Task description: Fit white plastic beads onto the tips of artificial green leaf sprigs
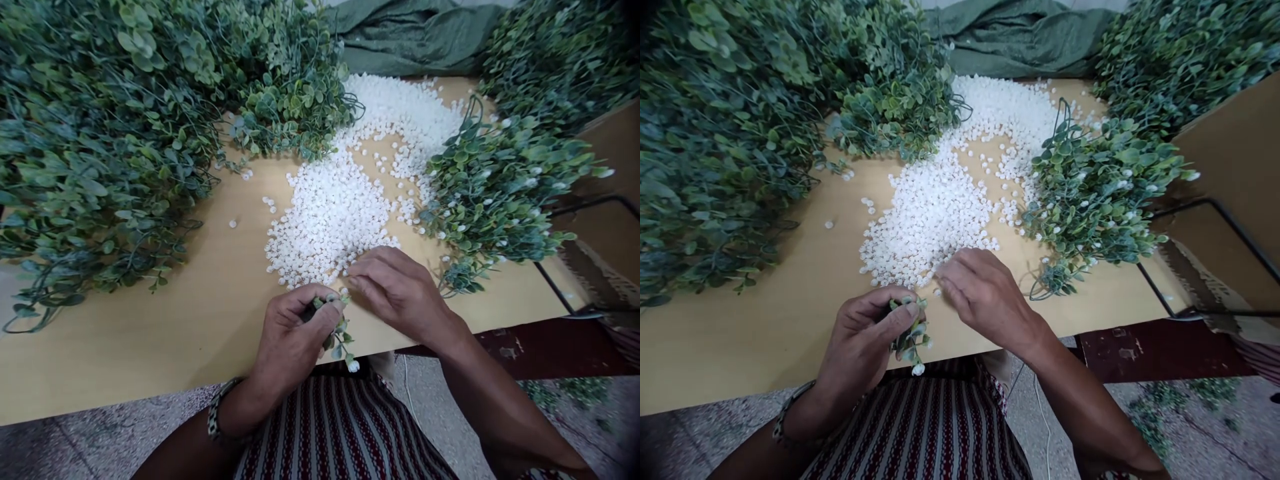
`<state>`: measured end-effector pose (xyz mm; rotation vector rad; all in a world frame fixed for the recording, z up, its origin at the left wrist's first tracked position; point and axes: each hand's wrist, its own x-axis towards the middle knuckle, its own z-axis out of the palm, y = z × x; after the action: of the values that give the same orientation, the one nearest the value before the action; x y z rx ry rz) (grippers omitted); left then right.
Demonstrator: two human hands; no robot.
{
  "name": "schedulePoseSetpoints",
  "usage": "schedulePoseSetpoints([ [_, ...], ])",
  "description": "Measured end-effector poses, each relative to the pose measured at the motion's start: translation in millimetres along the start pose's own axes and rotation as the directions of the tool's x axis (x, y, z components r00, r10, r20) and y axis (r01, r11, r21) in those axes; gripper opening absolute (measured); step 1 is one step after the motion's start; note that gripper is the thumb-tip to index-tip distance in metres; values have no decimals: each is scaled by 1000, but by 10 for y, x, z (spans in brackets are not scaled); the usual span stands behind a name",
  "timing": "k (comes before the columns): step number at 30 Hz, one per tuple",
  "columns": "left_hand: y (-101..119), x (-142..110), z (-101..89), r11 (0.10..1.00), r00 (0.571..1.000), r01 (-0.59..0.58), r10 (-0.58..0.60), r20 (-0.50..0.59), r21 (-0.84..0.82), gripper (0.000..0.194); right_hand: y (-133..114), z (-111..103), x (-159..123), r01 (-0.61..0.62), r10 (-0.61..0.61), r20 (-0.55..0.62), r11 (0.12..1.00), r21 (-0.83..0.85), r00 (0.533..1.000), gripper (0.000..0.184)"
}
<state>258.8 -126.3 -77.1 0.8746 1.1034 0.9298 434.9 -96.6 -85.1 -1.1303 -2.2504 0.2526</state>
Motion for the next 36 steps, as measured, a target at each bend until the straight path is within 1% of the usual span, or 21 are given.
schedulePoseSetpoints([
  [3,19,27,7,993,995,87,-90,-32,-76,16,31,57,35,88,-72,85,978,-191,994,16],
  [5,45,33,14,989,992,109,-116,-59,-103,16,30,77,32,133,-108,113,960,-248,988,16],
  [9,72,34,19,980,988,114,-129,-83,-164,14,16,69,-6,186,-161,110,943,-276,981,16],
  [12,69,32,18,977,989,102,-120,-88,-188,14,11,66,-44,181,-164,85,942,-283,983,14],
  [14,67,30,19,980,990,96,-113,-88,-177,12,13,77,-67,152,-143,55,948,-280,988,12],
  [17,67,25,23,986,993,78,-90,-75,-145,12,20,103,-93,85,-86,8,967,-240,996,15],
  [20,57,18,22,991,995,61,-70,-70,-117,14,19,106,-115,39,-42,-19,990,-138,999,14],
  [22,43,14,16,994,996,57,-64,-69,-96,15,0,83,-128,-9,8,-28,999,-35,1000,12],
  [24,26,9,7,996,997,56,-60,-54,-74,16,-40,45,-137,-114,121,-37,981,156,992,10],
  [25,19,6,4,997,998,53,-55,-37,-61,17,-67,26,-138,-174,193,-40,943,282,980,9],
  [27,9,2,3,999,999,36,-36,14,-26,18,-125,-2,-130,-260,324,-31,809,527,946,6],
  [29,6,-1,14,1000,997,1,-1,71,7,19,-173,-6,-116,-264,375,-6,665,698,927,6],
  [31,10,1,33,999,992,-36,32,120,36,20,-198,15,-109,-243,362,35,549,800,932,7],
  [33,14,4,55,997,987,-54,46,152,52,21,-197,49,-120,-231,344,68,461,857,937,8],
  [34,15,5,64,997,987,-57,47,156,55,20,-190,67,-131,-234,346,78,434,870,935,8],
  [36,13,8,79,997,987,-55,46,151,54,19,-173,97,-160,-243,372,79,419,875,925,8],
])
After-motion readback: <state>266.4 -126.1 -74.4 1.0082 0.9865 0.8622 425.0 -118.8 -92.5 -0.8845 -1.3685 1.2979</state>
